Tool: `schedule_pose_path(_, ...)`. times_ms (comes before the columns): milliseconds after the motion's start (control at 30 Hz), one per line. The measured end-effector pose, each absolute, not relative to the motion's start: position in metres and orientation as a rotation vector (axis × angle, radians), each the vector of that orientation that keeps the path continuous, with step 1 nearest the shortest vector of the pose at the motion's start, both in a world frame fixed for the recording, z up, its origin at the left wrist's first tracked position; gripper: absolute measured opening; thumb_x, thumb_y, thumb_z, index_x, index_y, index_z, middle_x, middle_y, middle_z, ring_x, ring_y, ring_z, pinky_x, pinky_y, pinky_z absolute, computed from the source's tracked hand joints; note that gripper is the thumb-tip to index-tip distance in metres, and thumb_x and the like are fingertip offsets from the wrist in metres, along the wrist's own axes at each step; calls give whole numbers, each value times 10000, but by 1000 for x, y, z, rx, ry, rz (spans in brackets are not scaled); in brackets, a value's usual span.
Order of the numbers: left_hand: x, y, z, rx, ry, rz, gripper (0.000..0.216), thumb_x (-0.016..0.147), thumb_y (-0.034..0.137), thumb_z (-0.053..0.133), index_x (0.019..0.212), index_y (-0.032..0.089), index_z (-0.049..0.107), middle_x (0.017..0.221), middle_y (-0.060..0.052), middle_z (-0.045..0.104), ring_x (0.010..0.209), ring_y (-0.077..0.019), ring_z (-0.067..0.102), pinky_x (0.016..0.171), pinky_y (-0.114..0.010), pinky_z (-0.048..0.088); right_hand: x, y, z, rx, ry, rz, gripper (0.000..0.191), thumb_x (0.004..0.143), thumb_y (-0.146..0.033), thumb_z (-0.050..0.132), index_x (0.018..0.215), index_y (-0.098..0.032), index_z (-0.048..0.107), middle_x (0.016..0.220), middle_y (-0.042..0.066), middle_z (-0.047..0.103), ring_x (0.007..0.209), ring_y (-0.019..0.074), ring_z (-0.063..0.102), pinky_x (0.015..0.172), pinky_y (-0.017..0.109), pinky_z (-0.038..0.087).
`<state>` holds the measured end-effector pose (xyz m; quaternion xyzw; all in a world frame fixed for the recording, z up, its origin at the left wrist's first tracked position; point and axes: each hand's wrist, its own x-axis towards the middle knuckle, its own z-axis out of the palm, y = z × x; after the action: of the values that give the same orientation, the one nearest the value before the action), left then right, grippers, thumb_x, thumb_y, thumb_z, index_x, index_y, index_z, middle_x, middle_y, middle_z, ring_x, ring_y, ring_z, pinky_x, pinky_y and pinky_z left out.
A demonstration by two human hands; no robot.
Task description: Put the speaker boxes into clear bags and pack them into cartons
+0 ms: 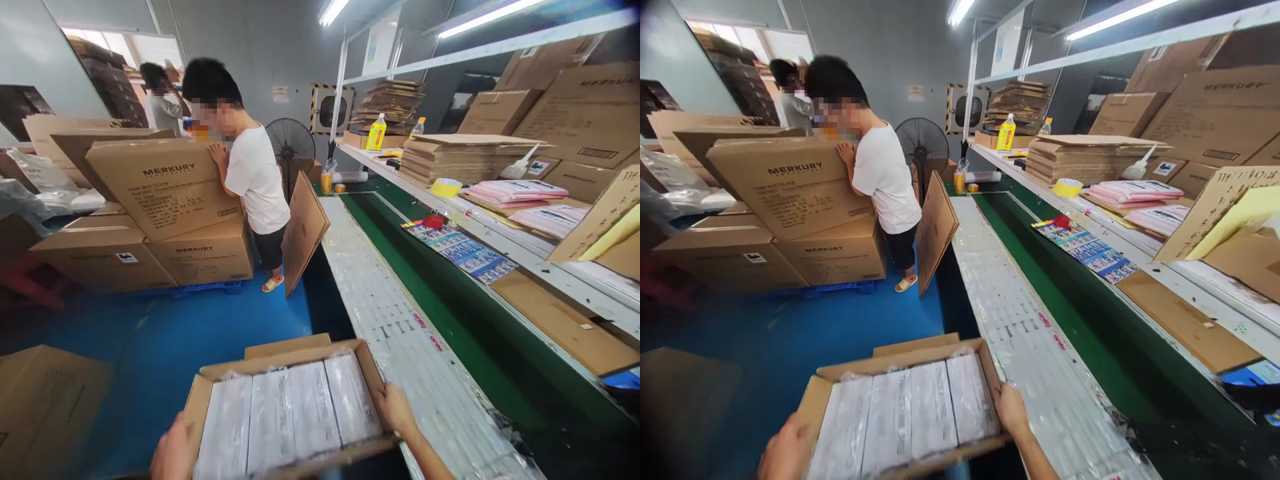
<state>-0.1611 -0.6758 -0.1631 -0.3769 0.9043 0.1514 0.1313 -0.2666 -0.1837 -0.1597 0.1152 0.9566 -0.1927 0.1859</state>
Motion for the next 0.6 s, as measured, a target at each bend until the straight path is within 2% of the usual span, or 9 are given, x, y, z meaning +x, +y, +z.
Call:
schedule_pose_path(133,-206,-672,-127,-967,2601,333,365,896,263,371,1155,164,607,987,-194,742,904,-345,709,654,-346,485,-310,-187,-148,272,2692,-513,286,904,-150,497,1036,-32,721,1086,243,711,1071,287,681,850,273,456)
schedule_pose_path(200,-218,-673,-117,-970,2603,302,382,905,290,361,1163,156,609,1013,-206,734,907,-349,705,653,-350,488,-327,-187,-143,259,2684,-514,279,929,-168,491,1012,-34,721,1087,239,710,1068,272,674,854,271,448)
schedule_pose_path(300,-227,-679,-116,-974,2642,245,419,909,358,361,1154,135,618,993,-214,727,890,-355,701,645,-351,498,-344,-190,-139,292,2682,-522,267,967,-259,516,985,-71,705,1051,184,716,1007,229,670,876,303,469)
schedule_pose_path(433,-239,-684,-127,-983,2675,147,488,929,418,329,1169,101,612,938,-224,723,838,-359,704,602,-346,497,-359,-196,-141,371,2696,-537,321,969,-421,581,1055,-122,661,1092,100,680,1006,196,644,936,388,503)
schedule_pose_path(600,-266,-675,-134,-846,2747,195,474,930,369,367,1189,35,581,861,-250,719,837,-392,709,647,-389,513,-367,-195,-146,403,2713,-566,309,987,-406,563,1076,-123,651,1064,89,677,989,192,650,933,398,520)
